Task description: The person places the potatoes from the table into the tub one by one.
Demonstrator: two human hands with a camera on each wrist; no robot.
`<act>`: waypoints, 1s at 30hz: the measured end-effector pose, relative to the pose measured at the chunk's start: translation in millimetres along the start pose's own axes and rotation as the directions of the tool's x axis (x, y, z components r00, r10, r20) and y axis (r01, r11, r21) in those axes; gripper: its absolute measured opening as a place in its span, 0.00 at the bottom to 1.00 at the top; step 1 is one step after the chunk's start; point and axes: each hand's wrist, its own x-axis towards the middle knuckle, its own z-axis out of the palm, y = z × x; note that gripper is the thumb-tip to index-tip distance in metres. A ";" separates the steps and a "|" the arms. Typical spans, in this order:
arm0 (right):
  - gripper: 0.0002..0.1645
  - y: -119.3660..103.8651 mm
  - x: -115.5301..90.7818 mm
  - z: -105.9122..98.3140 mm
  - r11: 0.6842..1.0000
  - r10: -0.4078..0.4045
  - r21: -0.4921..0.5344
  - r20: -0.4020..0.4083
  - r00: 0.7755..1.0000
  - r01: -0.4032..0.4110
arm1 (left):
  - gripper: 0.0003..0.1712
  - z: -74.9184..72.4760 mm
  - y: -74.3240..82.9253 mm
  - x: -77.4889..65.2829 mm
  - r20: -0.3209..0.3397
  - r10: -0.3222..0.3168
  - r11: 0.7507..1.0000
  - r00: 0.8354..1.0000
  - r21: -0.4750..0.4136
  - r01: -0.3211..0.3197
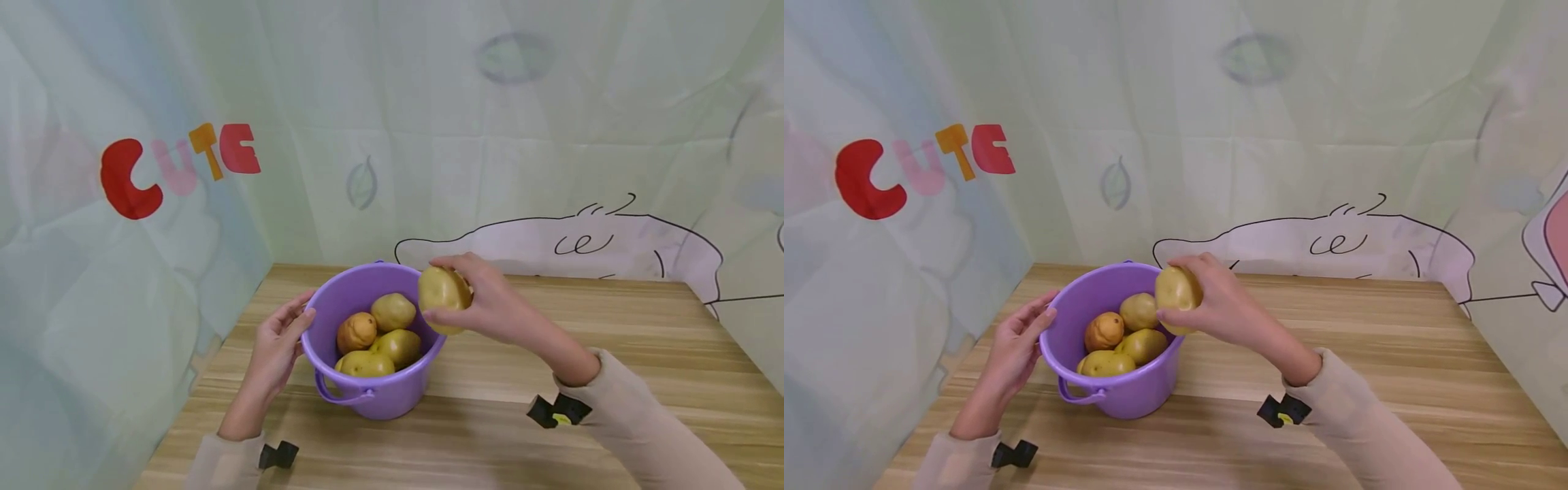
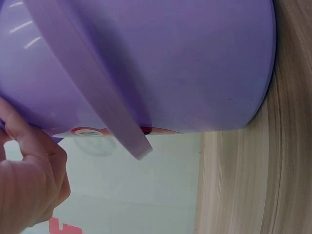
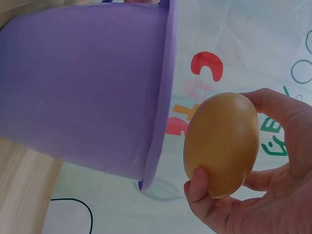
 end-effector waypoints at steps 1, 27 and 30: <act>0.42 -0.2 0.4 2.2 1.000 -0.005 -0.007 0.006 1.000 0.005 | 0.27 -0.1 0.0 0.0 0.000 0.000 1.000 1.000 0.001 0.000; 0.45 -5.7 11.2 36.9 0.987 -0.060 -0.141 0.128 0.990 0.078 | 0.27 0.3 1.1 -0.3 0.002 -0.010 1.000 1.000 0.004 0.010; 0.43 -5.8 11.4 35.9 0.981 -0.084 -0.163 0.111 0.990 0.102 | 0.27 0.2 1.3 -0.2 0.001 -0.012 1.000 1.000 0.008 0.012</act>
